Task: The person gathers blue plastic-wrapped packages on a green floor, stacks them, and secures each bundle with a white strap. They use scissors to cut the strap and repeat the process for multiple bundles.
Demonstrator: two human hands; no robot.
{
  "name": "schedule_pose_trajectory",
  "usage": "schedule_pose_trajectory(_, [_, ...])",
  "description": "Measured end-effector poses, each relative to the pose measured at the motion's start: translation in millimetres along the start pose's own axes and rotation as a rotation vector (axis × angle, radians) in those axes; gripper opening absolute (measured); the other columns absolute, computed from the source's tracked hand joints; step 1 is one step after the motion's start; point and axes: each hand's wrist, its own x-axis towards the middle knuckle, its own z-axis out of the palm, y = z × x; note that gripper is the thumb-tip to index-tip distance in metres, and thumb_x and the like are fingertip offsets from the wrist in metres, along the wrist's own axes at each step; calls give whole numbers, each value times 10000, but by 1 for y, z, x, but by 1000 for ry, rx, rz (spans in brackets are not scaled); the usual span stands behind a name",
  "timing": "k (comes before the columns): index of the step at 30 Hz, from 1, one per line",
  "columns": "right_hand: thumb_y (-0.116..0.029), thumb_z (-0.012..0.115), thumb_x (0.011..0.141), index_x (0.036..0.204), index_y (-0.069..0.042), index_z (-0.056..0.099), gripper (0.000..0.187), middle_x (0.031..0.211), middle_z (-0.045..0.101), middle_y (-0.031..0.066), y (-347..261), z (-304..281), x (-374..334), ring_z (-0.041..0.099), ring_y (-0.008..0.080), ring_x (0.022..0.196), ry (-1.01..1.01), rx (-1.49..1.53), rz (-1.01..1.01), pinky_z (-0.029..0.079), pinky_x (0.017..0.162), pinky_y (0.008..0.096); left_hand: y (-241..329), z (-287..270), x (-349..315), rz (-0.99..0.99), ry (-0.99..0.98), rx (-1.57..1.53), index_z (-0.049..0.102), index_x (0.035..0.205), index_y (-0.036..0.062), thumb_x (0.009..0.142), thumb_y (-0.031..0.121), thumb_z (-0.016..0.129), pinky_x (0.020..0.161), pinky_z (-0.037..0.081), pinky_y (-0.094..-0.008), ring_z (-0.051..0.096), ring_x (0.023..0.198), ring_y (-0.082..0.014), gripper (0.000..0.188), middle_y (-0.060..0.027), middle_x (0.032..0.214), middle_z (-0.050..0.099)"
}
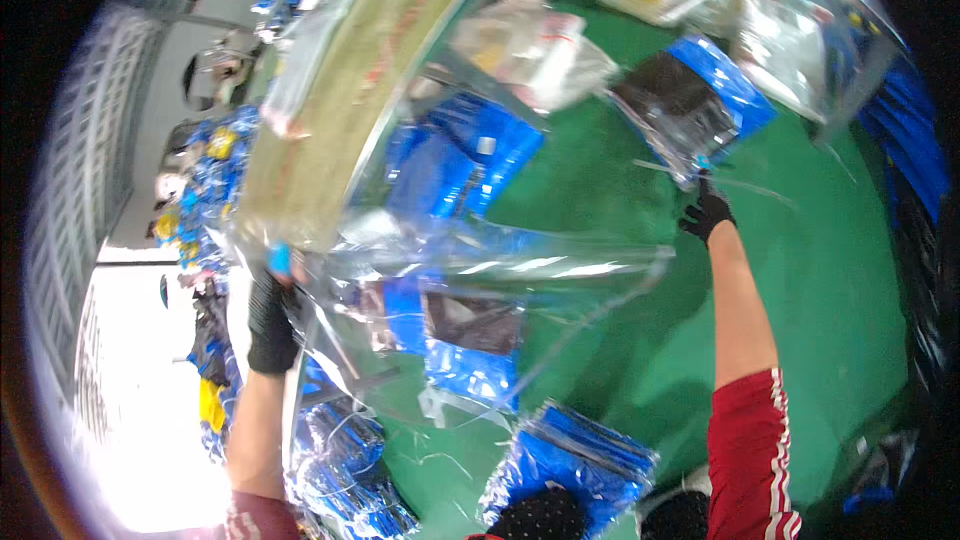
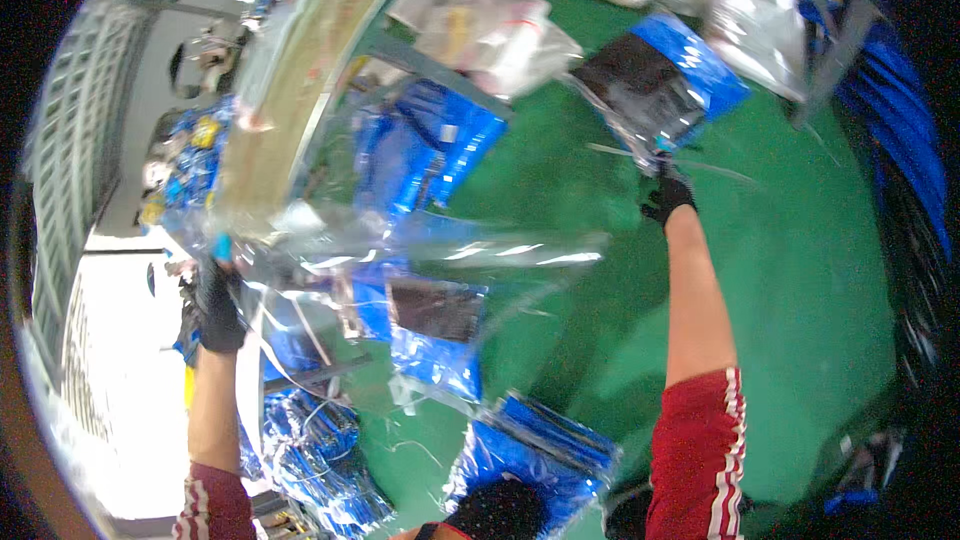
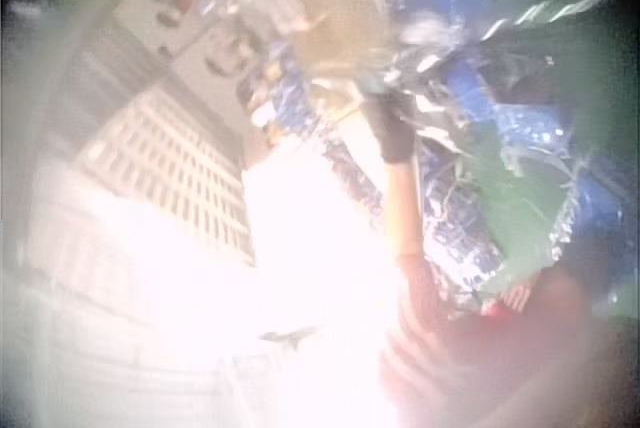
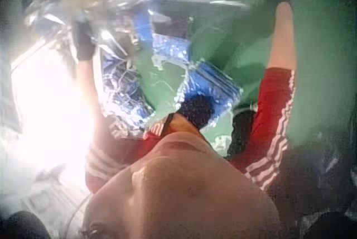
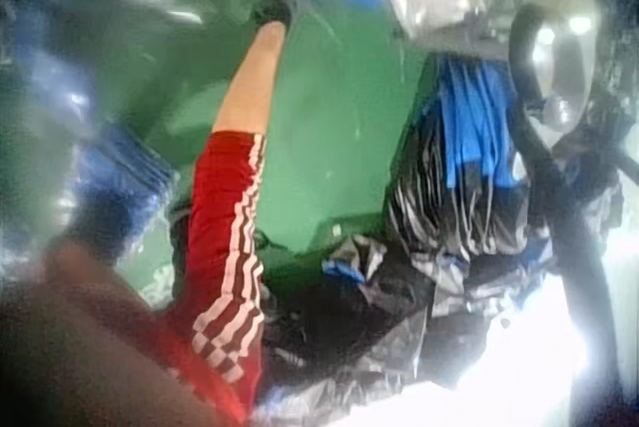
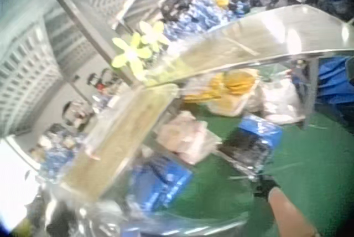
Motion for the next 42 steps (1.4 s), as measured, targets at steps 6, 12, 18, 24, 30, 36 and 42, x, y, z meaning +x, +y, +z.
schedule_pose_trajectory(6, [-289,601,827,1157,-130,446,397,987,558,98,31,25,90,594,230,763,-33,106,-270,522,561,333,40,-120,96,-68,167,128,501,1154,53,891,256,499,864,452,-394,550,996,-248,333,-107,1090,576])
schedule_pose_trajectory(12, [-220,539,860,1163,-122,478,324,1088,530,115,138,-65,-34,502,277,1016,-205,168,-404,439,847,413,-11,-184,114,260,195,1272,497,1172,74,760,59,610,805,458,-350,564,955,-273,427,-140,1055,575])
schedule_pose_trajectory(18, [-241,540,842,1134,-207,441,310,906,551,105,218,-146,-171,541,263,680,146,218,35,450,569,401,-29,-238,144,15,420,1893,453,1201,26,870,216,484,951,391,-392,508,1102,-281,383,-197,1230,482])
schedule_pose_trajectory(24, [-191,568,841,955,-152,507,135,803,534,5,322,-230,-290,494,140,572,431,-274,-180,413,478,307,-25,-218,6,419,777,758,463,1192,6,894,186,493,826,428,-305,521,877,-211,349,-92,985,557])
schedule_pose_trajectory(30, [-369,530,854,961,-132,576,264,768,589,56,463,-257,-365,533,184,610,883,-318,383,411,524,383,-183,-138,-232,86,-111,1065,474,1185,14,788,85,591,937,368,-313,475,1097,-226,421,-120,1168,515])
schedule_pose_trajectory(36, [-471,533,828,807,-133,542,339,651,544,59,544,-216,-391,516,206,552,799,272,458,416,496,368,-468,-126,-238,-1136,142,-460,582,916,69,886,386,456,546,433,-378,562,614,-229,342,-39,714,612])
schedule_pose_trajectory(42, [-415,557,830,938,-76,534,356,711,561,63,574,-238,-345,555,225,683,828,-563,358,454,651,382,-614,-128,-192,-1110,197,332,589,1046,83,864,494,450,638,459,-423,604,776,-272,471,-91,916,650])
